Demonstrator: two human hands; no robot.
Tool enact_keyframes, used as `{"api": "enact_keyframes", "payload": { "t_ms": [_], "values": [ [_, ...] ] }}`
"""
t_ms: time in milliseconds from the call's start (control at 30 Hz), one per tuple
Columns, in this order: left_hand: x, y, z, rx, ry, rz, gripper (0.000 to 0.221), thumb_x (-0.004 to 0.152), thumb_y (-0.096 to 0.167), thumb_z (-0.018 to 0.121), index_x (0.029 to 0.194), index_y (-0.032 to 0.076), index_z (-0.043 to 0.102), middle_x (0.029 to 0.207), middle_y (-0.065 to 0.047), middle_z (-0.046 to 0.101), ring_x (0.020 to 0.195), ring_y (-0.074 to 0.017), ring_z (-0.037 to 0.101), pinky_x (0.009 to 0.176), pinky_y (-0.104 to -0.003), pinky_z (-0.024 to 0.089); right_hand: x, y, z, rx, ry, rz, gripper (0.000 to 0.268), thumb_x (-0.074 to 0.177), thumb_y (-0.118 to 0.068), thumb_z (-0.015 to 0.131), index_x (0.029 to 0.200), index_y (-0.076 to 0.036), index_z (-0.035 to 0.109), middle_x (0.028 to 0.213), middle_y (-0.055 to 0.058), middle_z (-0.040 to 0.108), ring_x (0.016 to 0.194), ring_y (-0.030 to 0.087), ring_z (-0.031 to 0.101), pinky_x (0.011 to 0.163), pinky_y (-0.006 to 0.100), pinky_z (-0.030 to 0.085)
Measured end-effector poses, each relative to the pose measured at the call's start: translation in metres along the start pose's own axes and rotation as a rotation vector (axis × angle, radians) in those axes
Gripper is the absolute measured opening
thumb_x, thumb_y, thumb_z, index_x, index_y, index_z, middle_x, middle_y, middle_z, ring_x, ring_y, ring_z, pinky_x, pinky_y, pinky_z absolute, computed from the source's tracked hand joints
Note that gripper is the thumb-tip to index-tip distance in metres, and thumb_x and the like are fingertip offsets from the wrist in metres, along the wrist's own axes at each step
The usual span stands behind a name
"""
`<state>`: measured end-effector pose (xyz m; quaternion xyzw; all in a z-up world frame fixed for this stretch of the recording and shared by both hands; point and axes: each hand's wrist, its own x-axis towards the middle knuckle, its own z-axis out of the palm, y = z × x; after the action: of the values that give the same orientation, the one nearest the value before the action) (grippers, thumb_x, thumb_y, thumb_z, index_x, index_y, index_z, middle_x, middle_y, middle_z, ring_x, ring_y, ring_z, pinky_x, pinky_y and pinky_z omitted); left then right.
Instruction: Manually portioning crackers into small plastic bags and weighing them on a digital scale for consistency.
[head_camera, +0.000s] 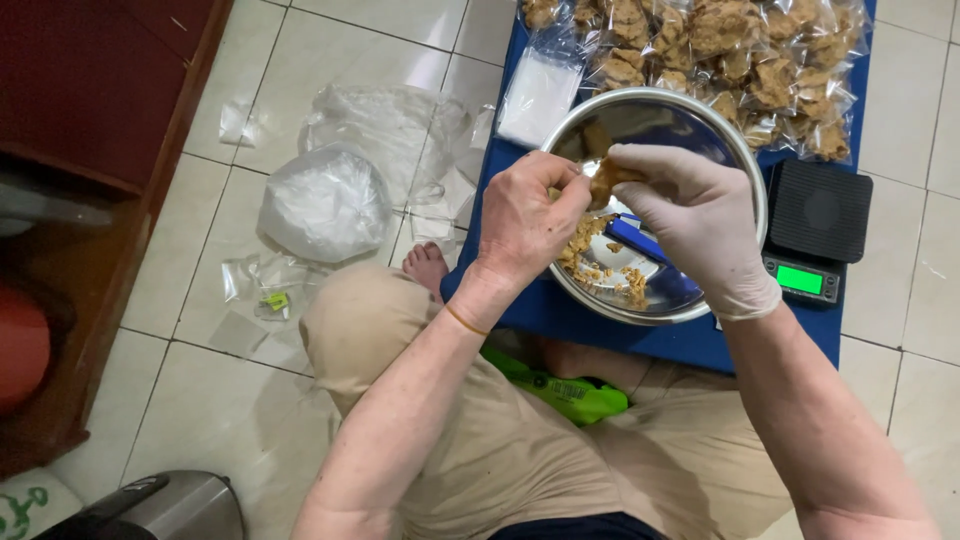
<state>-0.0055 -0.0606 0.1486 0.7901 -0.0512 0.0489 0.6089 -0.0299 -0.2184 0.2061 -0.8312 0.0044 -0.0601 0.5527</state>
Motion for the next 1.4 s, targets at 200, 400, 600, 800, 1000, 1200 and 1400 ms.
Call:
{"api": "enact_keyframes", "payload": {
  "t_ms": [200, 400, 600, 800, 1000, 1200, 1400],
  "values": [
    [-0.001, 0.004, -0.005, -0.022, -0.070, -0.091, 0.022, 0.081, 0.033, 0.069, 0.066, 0.018, 0.075, 0.097, 0.002, 0.078, 0.102, -0.0281, 0.074, 0.088, -0.038, 0.059, -0.001, -0.001, 0.002, -0.001, 0.048, -0.047, 0.034, 0.093, 0.000, 0.079, 0.125, -0.012, 0.074, 0.106, 0.009, 0.075, 0.097, 0.010, 0.069, 0.090, 0.029, 0.060],
    [-0.001, -0.004, 0.000, -0.081, -0.065, -0.093, 0.024, 0.080, 0.030, 0.069, 0.059, 0.017, 0.072, 0.094, 0.001, 0.079, 0.098, -0.0268, 0.075, 0.085, -0.036, 0.060, -0.009, 0.003, 0.005, -0.051, -0.037, 0.029, 0.033, 0.084, -0.003, 0.084, 0.113, -0.016, 0.079, 0.096, 0.004, 0.077, 0.100, 0.009, 0.069, 0.096, 0.033, 0.055],
    [0.001, -0.011, 0.004, -0.087, -0.025, 0.049, 0.023, 0.083, 0.023, 0.069, 0.064, 0.011, 0.072, 0.103, -0.008, 0.076, 0.103, -0.0336, 0.073, 0.091, -0.038, 0.058, -0.008, 0.015, -0.006, -0.045, -0.009, 0.116, 0.025, 0.081, -0.008, 0.090, 0.101, -0.020, 0.081, 0.089, -0.002, 0.072, 0.094, 0.003, 0.061, 0.098, 0.030, 0.053],
    [-0.003, -0.011, 0.010, -0.102, -0.074, 0.048, 0.021, 0.084, 0.025, 0.071, 0.067, 0.012, 0.073, 0.104, -0.007, 0.074, 0.106, -0.0328, 0.072, 0.094, -0.039, 0.057, -0.002, 0.011, -0.009, -0.017, -0.117, 0.159, 0.028, 0.085, 0.000, 0.077, 0.111, -0.012, 0.079, 0.101, 0.005, 0.075, 0.103, 0.010, 0.067, 0.095, 0.028, 0.056],
    [0.001, -0.014, 0.008, -0.090, -0.072, 0.020, 0.025, 0.082, 0.029, 0.070, 0.063, 0.014, 0.070, 0.099, -0.005, 0.074, 0.101, -0.0326, 0.073, 0.090, -0.039, 0.057, -0.006, 0.012, -0.015, -0.122, -0.075, 0.046, 0.021, 0.089, -0.003, 0.079, 0.108, -0.015, 0.080, 0.104, 0.011, 0.073, 0.131, 0.022, 0.057, 0.110, 0.043, 0.047],
    [0.000, -0.014, 0.012, -0.082, -0.115, 0.041, 0.025, 0.082, 0.031, 0.071, 0.063, 0.015, 0.072, 0.096, -0.002, 0.074, 0.098, -0.0277, 0.074, 0.090, -0.036, 0.058, -0.001, 0.018, -0.020, -0.177, -0.175, -0.081, 0.024, 0.083, 0.000, 0.086, 0.103, -0.013, 0.082, 0.085, 0.007, 0.070, 0.090, 0.010, 0.058, 0.084, 0.030, 0.049],
    [-0.007, 0.007, 0.009, -0.193, -0.131, -0.005, 0.025, 0.083, 0.031, 0.071, 0.064, 0.015, 0.072, 0.087, -0.006, 0.074, 0.095, -0.0281, 0.075, 0.087, -0.038, 0.057, -0.006, 0.015, -0.016, -0.158, -0.024, 0.018, 0.023, 0.083, -0.008, 0.091, 0.101, -0.017, 0.081, 0.079, -0.001, 0.069, 0.079, 0.002, 0.056, 0.070, 0.018, 0.045]
  ]
}}
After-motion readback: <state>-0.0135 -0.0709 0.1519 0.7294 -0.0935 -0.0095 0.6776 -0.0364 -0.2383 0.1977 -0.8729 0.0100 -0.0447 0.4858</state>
